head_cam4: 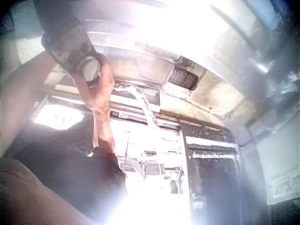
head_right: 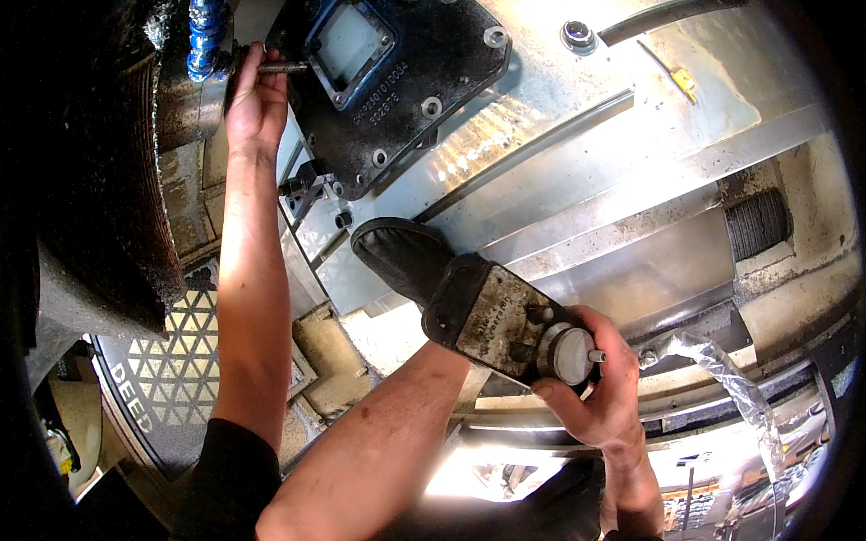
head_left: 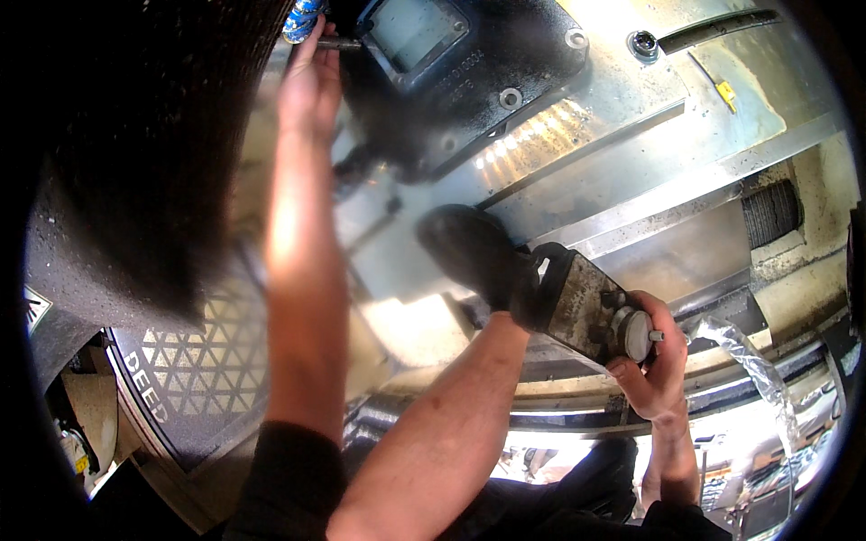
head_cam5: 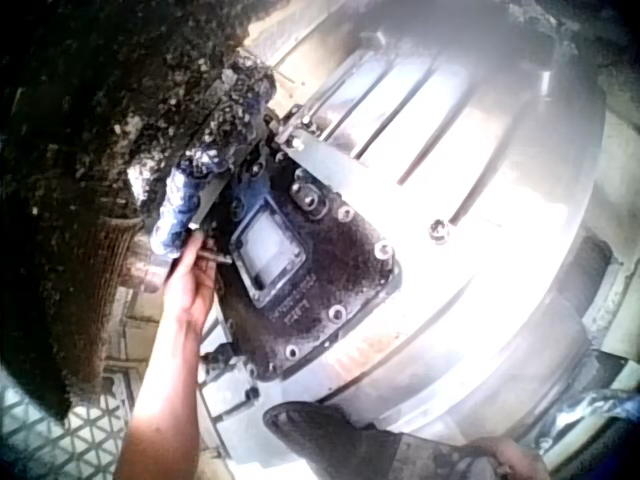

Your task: The person handles a metal component and a tool inside a CNC machine, then moves to the control panel to operate the machine. The person presses buttons on the control panel and monitors the machine's operation.

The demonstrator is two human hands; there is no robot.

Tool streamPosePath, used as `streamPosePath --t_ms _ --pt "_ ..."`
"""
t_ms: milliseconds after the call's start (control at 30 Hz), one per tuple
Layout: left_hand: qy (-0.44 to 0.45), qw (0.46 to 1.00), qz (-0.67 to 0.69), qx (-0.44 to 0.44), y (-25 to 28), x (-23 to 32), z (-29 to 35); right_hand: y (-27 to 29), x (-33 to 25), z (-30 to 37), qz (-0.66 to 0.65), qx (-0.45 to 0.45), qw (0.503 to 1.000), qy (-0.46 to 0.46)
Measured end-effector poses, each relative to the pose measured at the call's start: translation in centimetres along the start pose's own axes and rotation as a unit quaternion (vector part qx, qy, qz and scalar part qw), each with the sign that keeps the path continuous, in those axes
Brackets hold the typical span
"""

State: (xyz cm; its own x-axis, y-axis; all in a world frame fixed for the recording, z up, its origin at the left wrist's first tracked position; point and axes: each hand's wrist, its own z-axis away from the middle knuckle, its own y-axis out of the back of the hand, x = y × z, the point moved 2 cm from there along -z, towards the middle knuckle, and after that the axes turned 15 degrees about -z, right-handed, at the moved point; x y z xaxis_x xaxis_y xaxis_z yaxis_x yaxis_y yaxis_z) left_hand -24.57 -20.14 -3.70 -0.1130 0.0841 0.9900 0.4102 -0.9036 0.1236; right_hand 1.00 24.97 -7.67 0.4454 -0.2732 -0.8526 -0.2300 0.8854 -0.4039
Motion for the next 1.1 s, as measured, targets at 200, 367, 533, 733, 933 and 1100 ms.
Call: streamPosePath --t_ms 200,367,533,733,933,1100 --pt "-0.004 1.000 0.005 0.011 0.2 0.0 -0.1 -0.1 -0.1 0.6 -0.018 0.010 1.000 -0.021" --pt "0.049 0.998 -0.028 0.033 0.3 -0.4 -0.1 0.1 -0.5 1.2 0.014 -0.009 1.000 -0.025" --pt "0.083 0.981 -0.151 0.086 -1.4 2.0 3.6 0.7 -2.5 4.0 -0.007 0.005 0.995 -0.099" --pt "-0.062 0.905 -0.417 0.059 -2.2 3.0 18.0 3.7 -3.0 14.2 -0.019 0.095 0.990 -0.103" --pt "-0.002 0.915 -0.395 0.081 -1.9 7.0 29.2 7.4 -8.1 27.4 -0.217 0.189 0.954 -0.088" --pt "-0.058 0.945 -0.309 0.091 -10.2 17.7 34.4 12.1 -14.5 38.4 -0.319 0.240 0.915 0.051"
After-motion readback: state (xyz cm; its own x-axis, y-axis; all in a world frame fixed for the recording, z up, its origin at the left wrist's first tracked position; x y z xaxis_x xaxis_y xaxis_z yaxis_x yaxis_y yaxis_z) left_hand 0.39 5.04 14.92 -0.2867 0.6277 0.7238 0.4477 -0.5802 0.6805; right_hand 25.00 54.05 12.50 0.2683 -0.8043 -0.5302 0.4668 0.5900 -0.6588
